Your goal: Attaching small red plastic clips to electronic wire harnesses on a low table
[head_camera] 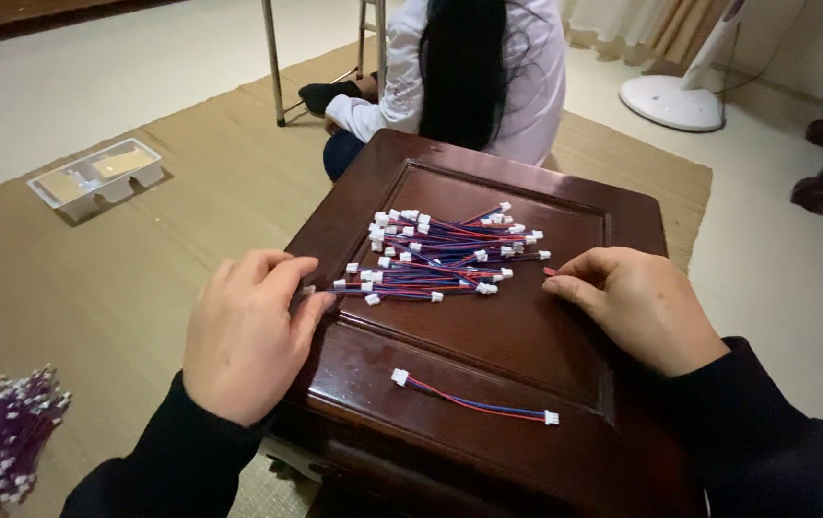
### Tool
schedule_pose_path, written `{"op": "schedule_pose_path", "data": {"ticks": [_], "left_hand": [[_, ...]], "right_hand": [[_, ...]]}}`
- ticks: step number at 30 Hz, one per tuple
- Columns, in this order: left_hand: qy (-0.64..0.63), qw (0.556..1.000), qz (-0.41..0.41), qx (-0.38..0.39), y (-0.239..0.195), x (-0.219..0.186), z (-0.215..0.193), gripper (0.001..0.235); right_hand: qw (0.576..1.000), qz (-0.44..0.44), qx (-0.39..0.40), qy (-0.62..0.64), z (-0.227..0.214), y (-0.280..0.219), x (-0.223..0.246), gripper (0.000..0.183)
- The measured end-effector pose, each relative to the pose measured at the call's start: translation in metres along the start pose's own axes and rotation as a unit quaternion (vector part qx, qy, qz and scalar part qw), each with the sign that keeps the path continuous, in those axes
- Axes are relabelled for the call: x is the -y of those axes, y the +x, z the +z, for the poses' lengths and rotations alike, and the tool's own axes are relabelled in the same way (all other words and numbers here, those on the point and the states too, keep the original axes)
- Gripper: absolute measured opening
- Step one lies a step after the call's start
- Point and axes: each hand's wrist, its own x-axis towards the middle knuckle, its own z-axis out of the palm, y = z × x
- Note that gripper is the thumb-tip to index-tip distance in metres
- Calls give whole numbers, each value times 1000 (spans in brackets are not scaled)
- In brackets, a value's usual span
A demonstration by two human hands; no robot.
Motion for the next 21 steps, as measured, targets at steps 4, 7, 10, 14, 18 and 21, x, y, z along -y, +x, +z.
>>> {"op": "schedule_pose_path", "data": {"ticks": [4,7,10,14,18,21], "left_hand": [[-23,998,22,-46,-6,5,7,24],[-33,999,11,-37,-5,4,6,14],[-60,998,4,-33,-3,5,2,10],[-80,996,-30,-3,-4,5,-6,10],[-255,961,-108,9,0,-7,-19,14],[-363,918,-152,48,6,-18,-28,10]], "right_hand": [[999,-4,-17,-51,11,9,-5,29],[998,4,0,-60,7,10,-1,29],[998,33,38,-28,4,10,-1,30],[1000,28,-10,10,12,7,-22,22],[997,26,-73,26,8,-10,-23,20],[981,2,-96,170,0,-32,-11,13]]}}
